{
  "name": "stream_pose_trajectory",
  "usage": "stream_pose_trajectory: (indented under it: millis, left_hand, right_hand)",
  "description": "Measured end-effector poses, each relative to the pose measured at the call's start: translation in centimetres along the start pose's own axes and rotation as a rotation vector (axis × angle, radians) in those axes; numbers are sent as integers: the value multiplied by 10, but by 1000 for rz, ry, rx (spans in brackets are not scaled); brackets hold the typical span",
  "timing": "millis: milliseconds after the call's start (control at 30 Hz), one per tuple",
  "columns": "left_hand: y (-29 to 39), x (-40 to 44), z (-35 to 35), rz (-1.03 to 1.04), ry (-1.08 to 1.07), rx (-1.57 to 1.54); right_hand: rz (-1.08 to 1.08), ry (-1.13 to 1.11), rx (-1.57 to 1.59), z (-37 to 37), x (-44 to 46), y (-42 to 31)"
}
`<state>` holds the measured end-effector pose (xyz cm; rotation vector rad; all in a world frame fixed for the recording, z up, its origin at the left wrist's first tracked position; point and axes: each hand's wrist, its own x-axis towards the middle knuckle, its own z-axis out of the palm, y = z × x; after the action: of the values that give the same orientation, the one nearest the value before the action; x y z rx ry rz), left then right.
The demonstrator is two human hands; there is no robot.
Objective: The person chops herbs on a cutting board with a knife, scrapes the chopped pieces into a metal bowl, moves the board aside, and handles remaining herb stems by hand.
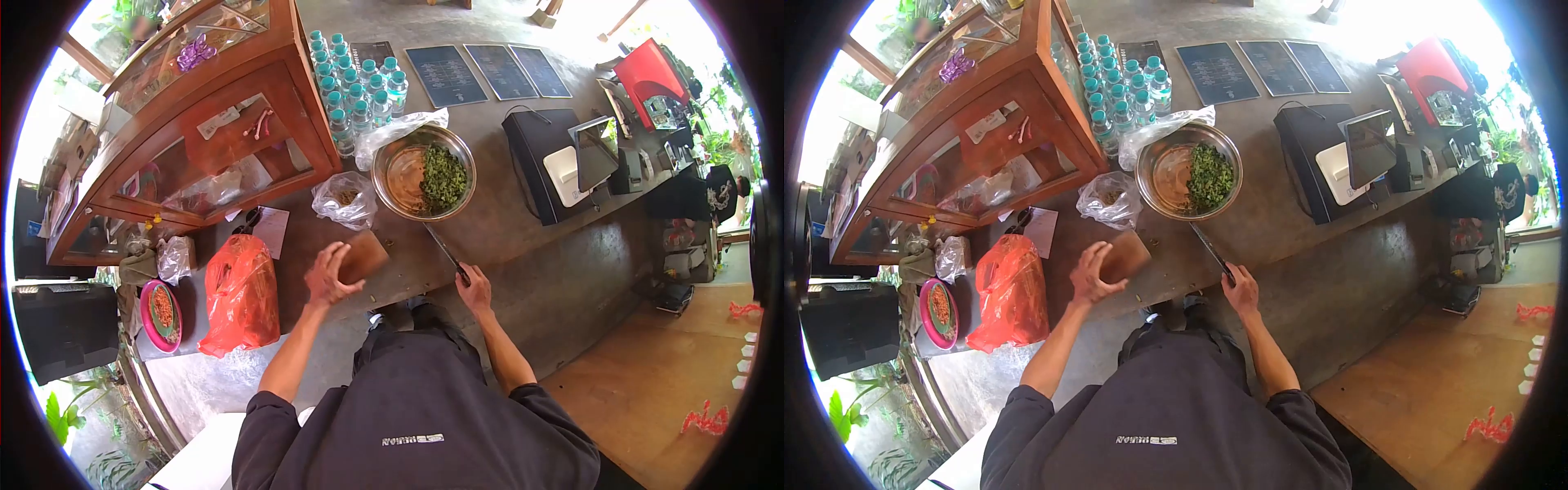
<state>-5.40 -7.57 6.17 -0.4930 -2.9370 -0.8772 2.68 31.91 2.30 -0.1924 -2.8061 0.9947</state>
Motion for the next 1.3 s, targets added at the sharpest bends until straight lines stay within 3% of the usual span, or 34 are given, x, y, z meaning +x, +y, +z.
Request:
stream_pose_trajectory:
  millis: [200,467,633,800,1000,1100,1167,1267,1300]
  left_hand:
    - [-74,9,2,25,179,48]
    - [-94,3,-1,-1,70,5]
    - [-105,17,6,-58,101,-6]
    - [-100,43,1,-154,22,5]
    - [-114,50,15,-109,-37,11]
    - [-117,43,21,-71,-10,-37]
    - [-105,37,20,28,92,103]
    - [-88,23,44,94,77,3]
    - [-79,19,51,101,-15,-58]
  right_hand:
    - [-52,-52,-16,-11,-10,-9]
    - [-1,50,-36,-5,-16,-6]
    - [-105,-217,79,-6,-15,-28]
    - [-158,-175,80,15,4,-39]
    - [-189,-236,91,28,19,-45]
    - [-214,-311,113,21,18,-47]
    - [-199,-342,128,18,12,-45]
    - [-190,-187,118,15,6,-34]
    - [-131,-146,82,11,5,-33]
